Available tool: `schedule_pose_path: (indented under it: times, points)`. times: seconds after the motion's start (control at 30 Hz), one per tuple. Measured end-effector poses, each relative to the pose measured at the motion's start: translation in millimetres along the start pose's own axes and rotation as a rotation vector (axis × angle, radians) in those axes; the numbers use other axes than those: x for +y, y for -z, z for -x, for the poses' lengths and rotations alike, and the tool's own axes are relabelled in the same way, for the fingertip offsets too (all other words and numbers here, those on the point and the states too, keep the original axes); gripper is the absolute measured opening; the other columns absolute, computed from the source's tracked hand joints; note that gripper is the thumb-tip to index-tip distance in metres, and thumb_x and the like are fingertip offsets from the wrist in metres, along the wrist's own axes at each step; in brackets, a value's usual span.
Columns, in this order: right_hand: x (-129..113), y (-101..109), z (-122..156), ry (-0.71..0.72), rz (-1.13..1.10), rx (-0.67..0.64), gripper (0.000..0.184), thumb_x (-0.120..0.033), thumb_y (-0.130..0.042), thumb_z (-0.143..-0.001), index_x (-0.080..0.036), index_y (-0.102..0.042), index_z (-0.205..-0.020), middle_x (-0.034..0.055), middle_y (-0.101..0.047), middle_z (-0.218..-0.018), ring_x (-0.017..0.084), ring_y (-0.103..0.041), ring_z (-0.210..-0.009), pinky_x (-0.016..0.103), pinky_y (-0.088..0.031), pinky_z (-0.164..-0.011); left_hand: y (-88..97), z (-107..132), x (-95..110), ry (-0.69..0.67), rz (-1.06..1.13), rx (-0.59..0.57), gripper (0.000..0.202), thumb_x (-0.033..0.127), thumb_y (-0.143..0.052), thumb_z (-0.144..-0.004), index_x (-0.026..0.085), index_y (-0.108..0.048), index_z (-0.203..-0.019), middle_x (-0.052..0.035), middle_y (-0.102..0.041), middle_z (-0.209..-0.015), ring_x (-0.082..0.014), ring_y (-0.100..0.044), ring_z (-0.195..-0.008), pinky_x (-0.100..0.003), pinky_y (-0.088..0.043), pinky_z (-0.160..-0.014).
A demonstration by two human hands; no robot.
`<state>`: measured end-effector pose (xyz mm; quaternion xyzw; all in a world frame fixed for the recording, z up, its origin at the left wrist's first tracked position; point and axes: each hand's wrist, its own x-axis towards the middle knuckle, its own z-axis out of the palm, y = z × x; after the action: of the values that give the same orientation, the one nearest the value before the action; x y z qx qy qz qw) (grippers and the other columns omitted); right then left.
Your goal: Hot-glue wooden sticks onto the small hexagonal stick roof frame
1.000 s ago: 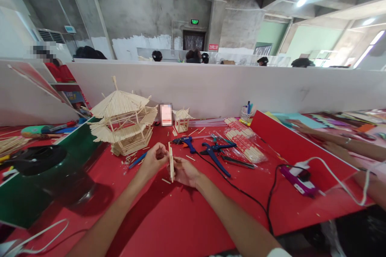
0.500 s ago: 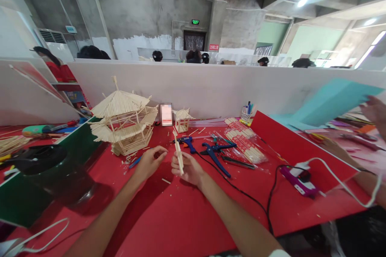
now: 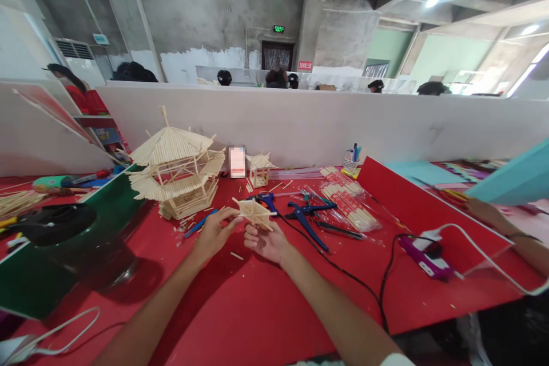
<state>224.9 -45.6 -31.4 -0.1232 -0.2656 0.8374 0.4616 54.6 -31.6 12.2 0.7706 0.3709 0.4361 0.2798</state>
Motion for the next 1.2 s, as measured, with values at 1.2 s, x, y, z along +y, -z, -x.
schedule_pose_path:
  times: [1.2]
  points:
    - [11, 4, -17, 0.392, 0.449, 0.309, 0.033, -0.034, -0.086, -0.062, -0.015, -0.065, -0.079, -0.0024, -0.062, -0.065, 0.006, -0.05, -0.049, 0.018, -0.04, -0.045, -14.0, 1, -21, 0.504, 0.511, 0.037, 0.044, 0.048, -0.077, -0.067, 0.015, -0.073, -0.095, -0.005, -0.073, -0.085, -0.0147, -0.062, -0.07, -0.022, -0.044, -0.06]
